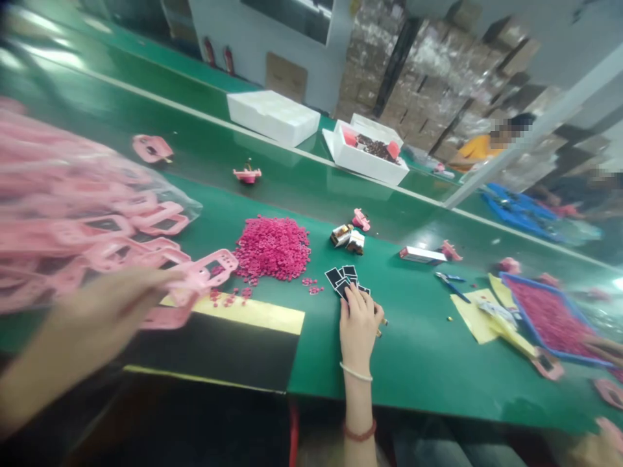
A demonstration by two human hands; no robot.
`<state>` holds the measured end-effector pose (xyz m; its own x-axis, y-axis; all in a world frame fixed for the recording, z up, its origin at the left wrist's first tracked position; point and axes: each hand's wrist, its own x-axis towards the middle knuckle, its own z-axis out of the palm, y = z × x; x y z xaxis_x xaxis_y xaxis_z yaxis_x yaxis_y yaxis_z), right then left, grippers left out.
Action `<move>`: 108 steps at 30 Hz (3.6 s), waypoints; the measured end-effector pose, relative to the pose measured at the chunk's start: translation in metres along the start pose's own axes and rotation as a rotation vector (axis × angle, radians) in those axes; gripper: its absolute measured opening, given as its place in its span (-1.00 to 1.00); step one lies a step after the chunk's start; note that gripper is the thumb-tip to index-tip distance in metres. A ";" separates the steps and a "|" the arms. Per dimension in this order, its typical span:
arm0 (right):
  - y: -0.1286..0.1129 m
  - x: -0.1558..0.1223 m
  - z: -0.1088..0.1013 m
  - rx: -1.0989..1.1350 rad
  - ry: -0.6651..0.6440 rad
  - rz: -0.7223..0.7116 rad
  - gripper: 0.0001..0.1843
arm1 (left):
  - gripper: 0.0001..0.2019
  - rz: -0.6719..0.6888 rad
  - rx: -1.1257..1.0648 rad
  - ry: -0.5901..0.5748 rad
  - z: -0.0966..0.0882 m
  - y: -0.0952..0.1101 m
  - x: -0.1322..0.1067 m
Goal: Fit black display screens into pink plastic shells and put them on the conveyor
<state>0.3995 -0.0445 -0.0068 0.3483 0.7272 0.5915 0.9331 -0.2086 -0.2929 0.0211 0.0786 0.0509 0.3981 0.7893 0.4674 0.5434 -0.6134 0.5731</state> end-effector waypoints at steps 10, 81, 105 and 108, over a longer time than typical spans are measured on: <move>-0.152 -0.069 -0.004 0.512 -0.153 0.398 -0.64 | -0.63 0.153 0.247 -0.203 0.058 0.009 -0.007; -0.172 -0.055 -0.050 0.680 -0.378 -0.058 -0.75 | -0.67 -1.000 -0.996 -0.345 0.044 0.090 -0.057; -0.212 -0.059 -0.047 1.014 -0.581 0.931 -0.63 | -0.89 -0.792 -0.625 0.136 0.054 0.106 -0.065; -0.211 -0.059 -0.047 1.004 -0.587 0.888 -0.62 | -0.91 -0.768 -0.599 0.143 0.055 0.106 -0.066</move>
<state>0.1862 -0.0741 0.0553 0.4481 0.8132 -0.3714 -0.1033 -0.3655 -0.9250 0.0927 -0.0369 0.0436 -0.0211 0.9926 -0.1200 0.1363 0.1218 0.9832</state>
